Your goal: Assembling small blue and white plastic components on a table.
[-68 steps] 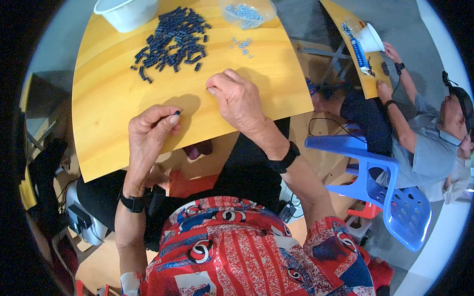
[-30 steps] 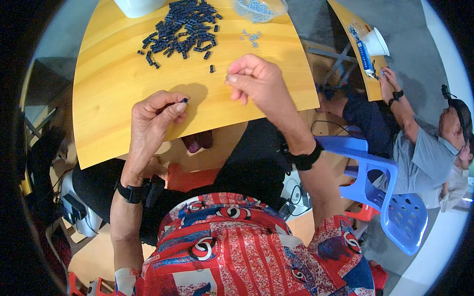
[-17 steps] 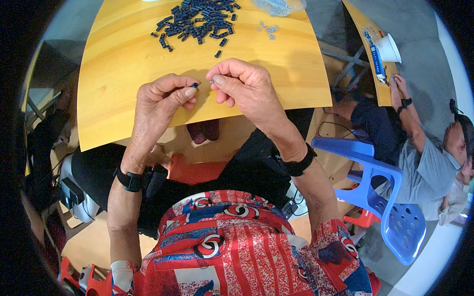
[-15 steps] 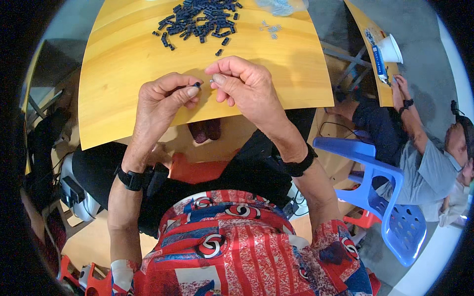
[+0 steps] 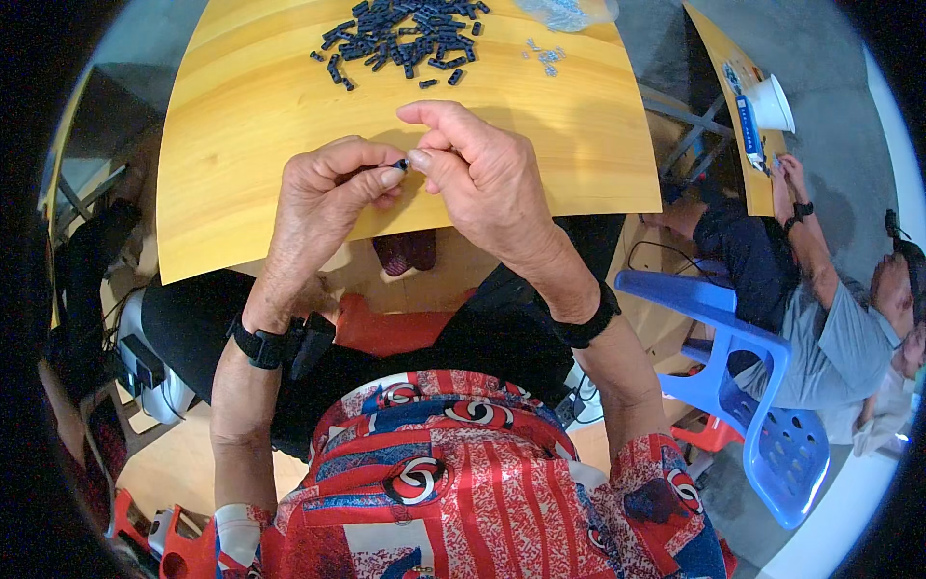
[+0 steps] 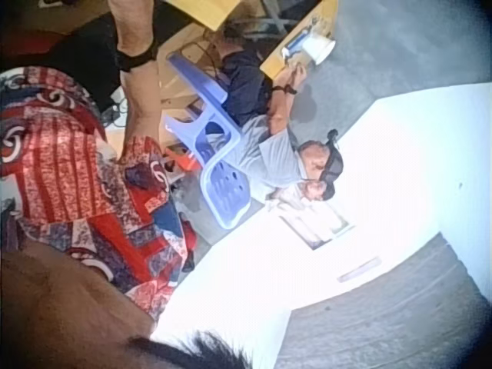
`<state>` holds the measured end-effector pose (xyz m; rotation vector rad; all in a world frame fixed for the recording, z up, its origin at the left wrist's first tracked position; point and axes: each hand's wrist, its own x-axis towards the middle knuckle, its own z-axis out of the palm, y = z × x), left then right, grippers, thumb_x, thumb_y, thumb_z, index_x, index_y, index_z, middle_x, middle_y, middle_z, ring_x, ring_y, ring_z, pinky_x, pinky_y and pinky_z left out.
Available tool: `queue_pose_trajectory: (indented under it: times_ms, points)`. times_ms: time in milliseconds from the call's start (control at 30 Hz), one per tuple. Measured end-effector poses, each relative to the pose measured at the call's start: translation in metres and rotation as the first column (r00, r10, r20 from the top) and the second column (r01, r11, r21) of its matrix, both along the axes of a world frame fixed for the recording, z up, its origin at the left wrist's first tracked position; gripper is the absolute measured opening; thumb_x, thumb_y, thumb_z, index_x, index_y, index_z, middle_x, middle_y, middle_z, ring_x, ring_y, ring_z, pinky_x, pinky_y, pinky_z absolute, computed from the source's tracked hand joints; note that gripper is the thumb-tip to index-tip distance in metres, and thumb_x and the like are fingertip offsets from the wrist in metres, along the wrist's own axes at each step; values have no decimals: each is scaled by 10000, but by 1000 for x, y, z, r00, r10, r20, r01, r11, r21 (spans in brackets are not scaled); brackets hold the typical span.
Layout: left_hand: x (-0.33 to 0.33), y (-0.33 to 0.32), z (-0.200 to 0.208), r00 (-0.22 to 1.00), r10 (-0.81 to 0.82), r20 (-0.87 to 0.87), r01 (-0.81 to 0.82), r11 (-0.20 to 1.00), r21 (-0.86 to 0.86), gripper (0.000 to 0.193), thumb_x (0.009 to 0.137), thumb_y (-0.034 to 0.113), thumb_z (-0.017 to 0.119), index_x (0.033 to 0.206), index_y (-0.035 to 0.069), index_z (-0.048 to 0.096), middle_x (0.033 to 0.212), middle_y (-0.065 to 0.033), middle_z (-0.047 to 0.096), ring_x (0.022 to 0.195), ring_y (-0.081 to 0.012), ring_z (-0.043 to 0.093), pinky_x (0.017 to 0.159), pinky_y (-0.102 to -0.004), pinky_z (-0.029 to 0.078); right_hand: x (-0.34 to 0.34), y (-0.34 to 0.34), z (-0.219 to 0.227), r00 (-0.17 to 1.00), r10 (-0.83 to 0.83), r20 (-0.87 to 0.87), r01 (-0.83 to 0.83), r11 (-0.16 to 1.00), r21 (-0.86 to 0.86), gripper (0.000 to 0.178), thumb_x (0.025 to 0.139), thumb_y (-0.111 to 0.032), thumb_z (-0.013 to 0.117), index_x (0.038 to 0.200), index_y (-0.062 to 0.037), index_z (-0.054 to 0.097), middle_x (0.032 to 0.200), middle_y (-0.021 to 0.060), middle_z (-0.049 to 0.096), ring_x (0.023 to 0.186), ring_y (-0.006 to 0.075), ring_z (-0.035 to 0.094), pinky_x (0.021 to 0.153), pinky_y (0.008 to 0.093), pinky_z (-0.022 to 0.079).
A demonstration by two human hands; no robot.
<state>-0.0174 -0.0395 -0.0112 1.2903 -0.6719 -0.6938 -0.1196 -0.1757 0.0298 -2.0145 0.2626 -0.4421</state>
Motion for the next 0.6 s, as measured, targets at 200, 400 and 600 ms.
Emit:
queue_pose_trajectory:
  times_ms: [200, 400, 600]
  points:
    - [-1, -1, -1, 999, 8, 48, -9, 1000, 3, 65, 825, 18, 636, 865, -27, 663, 713, -33, 588, 623, -78, 564, 565, -216, 458, 0, 2, 2, 999, -2, -36, -4, 988, -155, 251, 829, -13, 559, 1079, -22, 577, 709, 83, 609, 609, 146, 596, 565, 266, 476]
    - [-1, -2, 0, 998, 11, 67, -14, 999, 44, 61, 823, 11, 636, 851, -37, 660, 710, -43, 605, 609, -84, 574, 546, -222, 467, 4, 3, 1, 998, 40, 54, -16, 923, -385, 246, 798, -21, 585, 1043, -35, 570, 741, 147, 614, 679, 293, 632, 584, 343, 493]
    - [-1, -1, 0, 997, 31, 77, -37, 996, 77, 58, 827, 3, 627, 849, -41, 659, 697, -60, 627, 612, -94, 598, 553, -221, 490, 11, 3, 8, 993, 92, -73, -114, 903, -414, 229, 791, -14, 583, 1018, -41, 565, 768, 169, 623, 713, 337, 629, 582, 375, 488]
